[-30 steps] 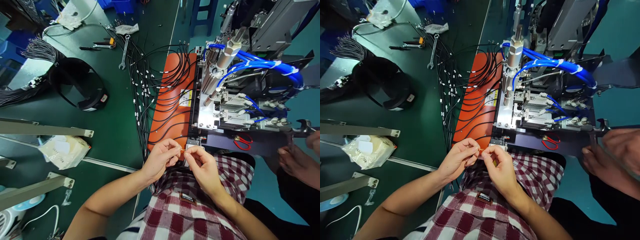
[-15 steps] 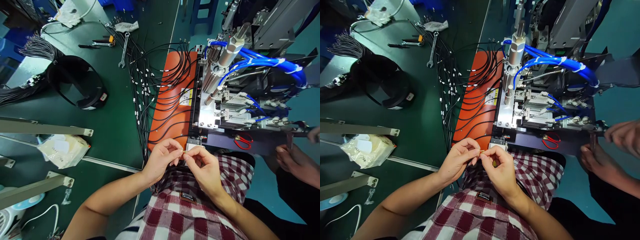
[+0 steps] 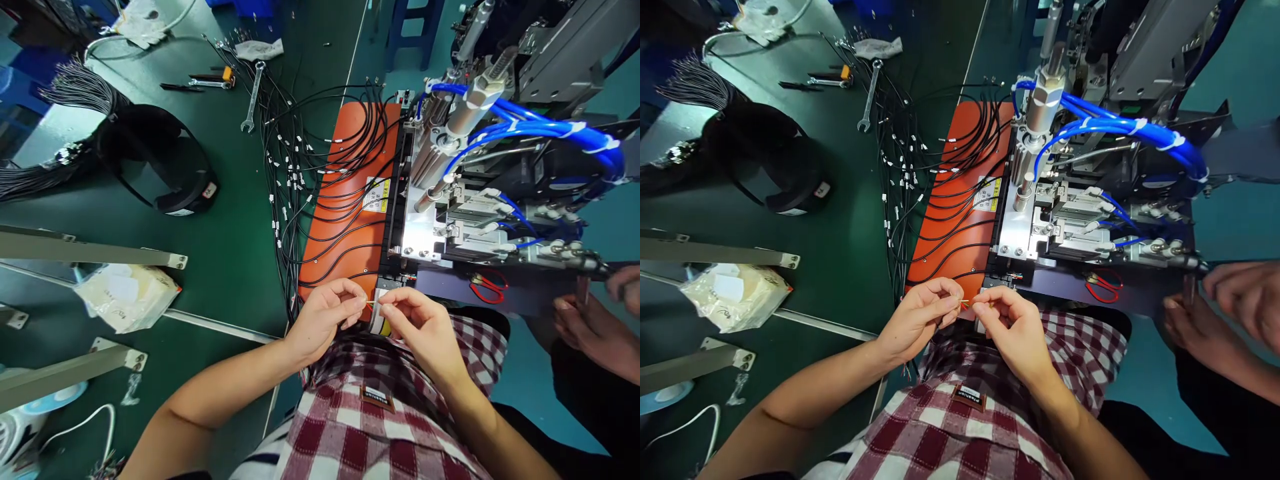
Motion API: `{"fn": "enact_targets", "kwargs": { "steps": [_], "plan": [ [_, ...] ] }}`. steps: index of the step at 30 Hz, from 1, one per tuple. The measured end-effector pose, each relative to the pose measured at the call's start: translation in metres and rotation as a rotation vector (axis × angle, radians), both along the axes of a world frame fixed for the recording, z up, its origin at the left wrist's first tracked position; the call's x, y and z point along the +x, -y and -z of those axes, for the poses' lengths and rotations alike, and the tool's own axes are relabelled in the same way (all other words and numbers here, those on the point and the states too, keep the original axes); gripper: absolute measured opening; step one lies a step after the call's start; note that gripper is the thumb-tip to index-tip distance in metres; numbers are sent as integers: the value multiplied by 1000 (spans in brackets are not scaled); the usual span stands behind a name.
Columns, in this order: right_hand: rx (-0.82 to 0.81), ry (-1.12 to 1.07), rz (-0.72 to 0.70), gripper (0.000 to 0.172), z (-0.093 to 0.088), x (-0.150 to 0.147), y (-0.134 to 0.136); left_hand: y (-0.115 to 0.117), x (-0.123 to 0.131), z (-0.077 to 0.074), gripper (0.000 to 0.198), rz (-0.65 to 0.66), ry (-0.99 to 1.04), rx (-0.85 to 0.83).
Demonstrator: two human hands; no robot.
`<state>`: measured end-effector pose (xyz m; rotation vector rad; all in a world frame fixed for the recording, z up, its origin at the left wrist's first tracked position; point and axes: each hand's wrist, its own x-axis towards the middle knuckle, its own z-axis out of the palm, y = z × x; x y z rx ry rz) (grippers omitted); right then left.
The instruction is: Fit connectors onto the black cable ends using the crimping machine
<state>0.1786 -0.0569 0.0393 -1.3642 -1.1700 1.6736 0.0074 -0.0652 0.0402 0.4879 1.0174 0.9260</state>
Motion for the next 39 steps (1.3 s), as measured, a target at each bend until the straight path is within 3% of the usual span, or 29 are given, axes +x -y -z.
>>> {"fn": "enact_targets", "kwargs": {
  "steps": [8, 13, 20, 26, 29, 34, 39],
  "plan": [
    [-103, -119, -68, 20, 5, -6, -1, -2, -1, 0, 25, 30, 3, -32],
    [-197, -250, -208, 20, 12, 1, -6, -2, -4, -2, 26, 113, 43, -56],
    [339, 6, -292, 14, 7, 5, -11, -2, -4, -6, 29, 154, 23, -65],
    [537, 109, -409, 11, 9, 11, -18, -1, -3, -3, 27, 185, -32, -80],
    [508, 140, -383, 12, 9, 11, -17, 0, -1, -1, 28, 146, -67, -73],
    [335, 158, -193, 10, 9, 7, -4, 0, 1, -1, 30, 59, -109, -76],
    [347, 196, -142, 9, 11, -1, 5, 0, 1, 2, 26, 64, -123, -36]
  ]
}}
